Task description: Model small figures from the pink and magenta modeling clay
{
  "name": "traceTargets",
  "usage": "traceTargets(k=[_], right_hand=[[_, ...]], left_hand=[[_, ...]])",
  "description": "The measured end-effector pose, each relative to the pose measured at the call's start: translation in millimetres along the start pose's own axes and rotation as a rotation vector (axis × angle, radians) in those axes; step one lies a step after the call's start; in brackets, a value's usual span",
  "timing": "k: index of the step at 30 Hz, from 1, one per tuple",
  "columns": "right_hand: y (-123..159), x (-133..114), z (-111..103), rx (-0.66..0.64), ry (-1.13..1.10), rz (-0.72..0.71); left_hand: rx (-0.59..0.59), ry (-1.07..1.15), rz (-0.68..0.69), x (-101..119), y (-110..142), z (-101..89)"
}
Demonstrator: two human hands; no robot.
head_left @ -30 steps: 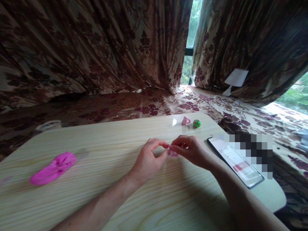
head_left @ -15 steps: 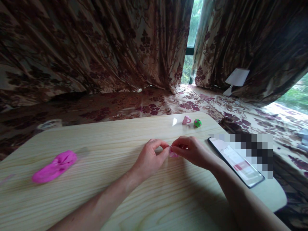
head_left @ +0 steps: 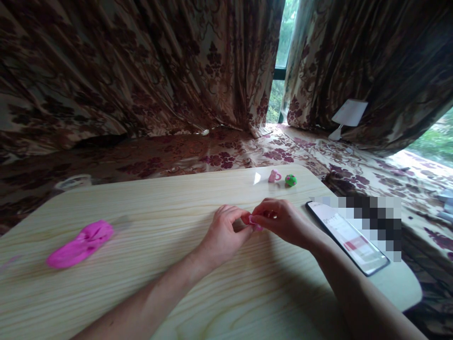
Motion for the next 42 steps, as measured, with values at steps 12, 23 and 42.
traceTargets(k=[12, 23, 42], right_hand=[[1, -12, -13, 0.087, 0.031, -0.096], [3, -21, -2, -0.008, 0.205, -0.245], [4, -24, -6, -0.015, 0.233, -0.276]], left_hand=[[-0.006, -0.007, -0.018, -3, 2, 0.7], [-0.01, -0.009, -0.025, -2, 2, -0.2], [-0.027, -0.001, -0.003, -1, 2, 2.4]])
Point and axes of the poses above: each hand's wrist, its own y-axis away from the middle knuckle, its own z-axis out of the palm, x = y × z, the point moved 8 cm from there along -y, towards the middle knuckle, and after that the axes turned 12 degrees about -y, right-handed, at the moved point
